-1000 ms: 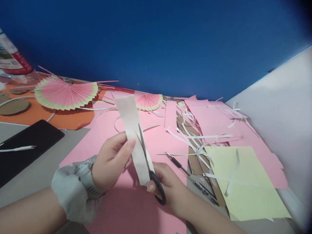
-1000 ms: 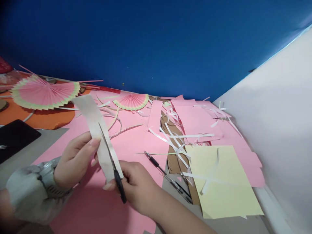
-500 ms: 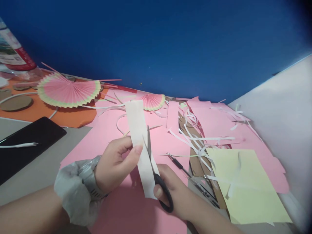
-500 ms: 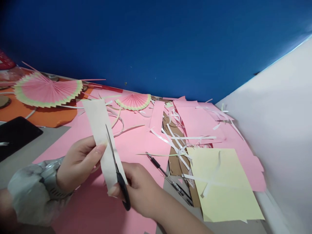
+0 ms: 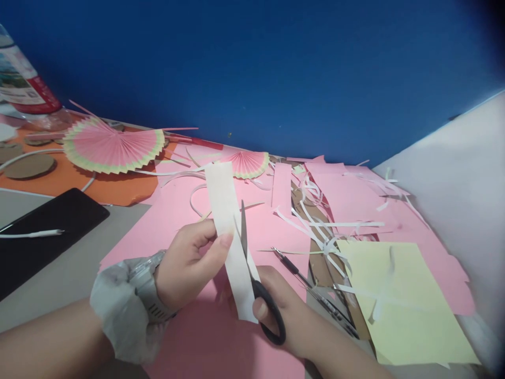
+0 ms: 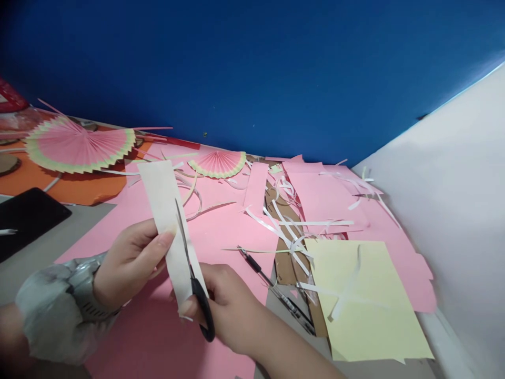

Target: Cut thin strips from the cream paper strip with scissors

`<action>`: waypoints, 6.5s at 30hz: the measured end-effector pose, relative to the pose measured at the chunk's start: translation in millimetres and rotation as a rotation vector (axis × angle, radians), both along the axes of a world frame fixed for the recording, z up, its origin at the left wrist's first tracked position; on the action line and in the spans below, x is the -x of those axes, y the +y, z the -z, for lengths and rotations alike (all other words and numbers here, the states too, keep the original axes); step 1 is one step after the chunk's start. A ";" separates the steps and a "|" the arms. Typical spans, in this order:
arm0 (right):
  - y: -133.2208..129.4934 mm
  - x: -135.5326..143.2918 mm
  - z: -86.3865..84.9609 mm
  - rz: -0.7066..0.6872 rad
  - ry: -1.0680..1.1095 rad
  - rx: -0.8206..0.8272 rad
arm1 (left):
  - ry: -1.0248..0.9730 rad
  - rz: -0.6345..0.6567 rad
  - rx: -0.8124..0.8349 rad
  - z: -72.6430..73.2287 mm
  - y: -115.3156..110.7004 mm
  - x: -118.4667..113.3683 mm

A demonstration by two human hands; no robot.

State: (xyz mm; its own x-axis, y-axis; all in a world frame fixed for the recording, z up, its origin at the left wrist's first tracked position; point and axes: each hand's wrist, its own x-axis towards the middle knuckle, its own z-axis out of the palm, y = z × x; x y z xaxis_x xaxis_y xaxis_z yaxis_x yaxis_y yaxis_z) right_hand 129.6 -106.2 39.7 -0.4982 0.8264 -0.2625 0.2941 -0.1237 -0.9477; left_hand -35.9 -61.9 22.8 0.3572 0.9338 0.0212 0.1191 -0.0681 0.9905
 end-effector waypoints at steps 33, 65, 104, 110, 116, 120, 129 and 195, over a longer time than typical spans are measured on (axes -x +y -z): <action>4.3 -0.2 6.4 -0.021 0.161 0.079 | -0.019 -0.021 -0.029 0.1 -0.2 0.1; 3.3 2.1 10.3 0.024 0.221 0.131 | -0.019 -0.024 -0.031 0.4 -1.2 -0.6; 0.9 1.2 17.5 0.044 0.270 0.229 | 0.073 -0.052 -0.053 0.0 -0.4 1.4; 1.3 0.9 16.2 0.029 0.275 0.204 | 0.106 -0.066 -0.060 -0.7 -0.5 0.9; 3.4 3.1 12.4 0.048 0.323 0.221 | 0.095 -0.067 -0.051 -0.4 -0.2 0.2; 2.9 1.6 14.0 0.045 0.295 0.199 | 0.089 -0.054 -0.041 0.7 -0.7 1.3; 2.5 2.7 10.9 0.044 0.261 0.192 | 0.101 -0.065 -0.102 1.2 -1.2 0.5; 4.4 2.0 8.6 0.001 0.202 0.202 | -0.119 -0.186 -0.063 7.0 0.5 1.8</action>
